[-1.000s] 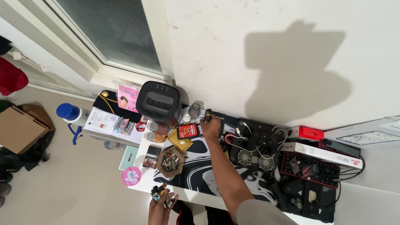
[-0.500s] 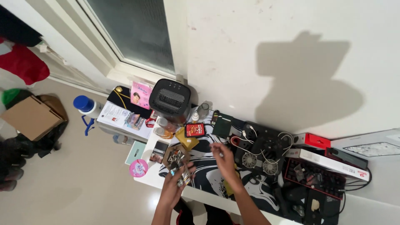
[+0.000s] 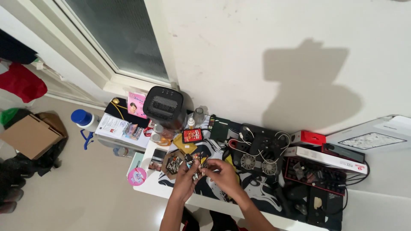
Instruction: Cleaning and organizing various objects on a desk surface using a cloth.
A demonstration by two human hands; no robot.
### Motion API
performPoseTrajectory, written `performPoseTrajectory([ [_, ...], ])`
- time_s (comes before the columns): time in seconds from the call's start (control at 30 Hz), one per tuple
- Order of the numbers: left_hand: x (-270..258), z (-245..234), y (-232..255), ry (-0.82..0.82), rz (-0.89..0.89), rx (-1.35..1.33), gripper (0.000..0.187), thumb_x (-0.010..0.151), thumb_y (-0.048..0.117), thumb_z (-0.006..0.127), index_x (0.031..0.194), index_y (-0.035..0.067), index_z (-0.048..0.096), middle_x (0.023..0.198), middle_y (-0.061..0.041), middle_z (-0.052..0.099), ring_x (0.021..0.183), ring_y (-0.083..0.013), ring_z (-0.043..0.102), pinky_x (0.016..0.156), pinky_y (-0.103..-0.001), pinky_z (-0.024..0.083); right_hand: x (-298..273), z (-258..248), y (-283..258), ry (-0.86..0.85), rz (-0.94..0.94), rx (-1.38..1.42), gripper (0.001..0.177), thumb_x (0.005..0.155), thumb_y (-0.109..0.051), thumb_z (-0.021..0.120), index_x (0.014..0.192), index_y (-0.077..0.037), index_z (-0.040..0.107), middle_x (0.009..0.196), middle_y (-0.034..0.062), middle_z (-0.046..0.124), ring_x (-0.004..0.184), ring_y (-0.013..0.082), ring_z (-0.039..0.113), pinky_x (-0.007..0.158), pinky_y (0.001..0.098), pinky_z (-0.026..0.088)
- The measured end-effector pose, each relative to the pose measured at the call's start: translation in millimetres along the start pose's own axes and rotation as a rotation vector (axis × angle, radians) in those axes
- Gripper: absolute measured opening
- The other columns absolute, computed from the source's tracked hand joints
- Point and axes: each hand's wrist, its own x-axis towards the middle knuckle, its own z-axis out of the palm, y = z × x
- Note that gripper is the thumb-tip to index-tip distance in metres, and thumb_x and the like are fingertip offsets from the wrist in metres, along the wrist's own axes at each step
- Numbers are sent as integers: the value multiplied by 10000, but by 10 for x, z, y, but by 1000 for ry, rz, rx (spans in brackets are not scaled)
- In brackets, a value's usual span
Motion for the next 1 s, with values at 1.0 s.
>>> performPoseTrajectory([
  [1.0, -263, 379, 121, -241, 127, -16, 387, 1032, 142, 613, 1379, 20, 493, 1345, -132, 634, 1090, -180, 677, 934, -407, 577, -573, -30, -777, -10, -395, -256, 401, 948, -68, 651, 1347, -74, 608, 1184, 97, 621, 1002, 212, 716, 745, 313, 594],
])
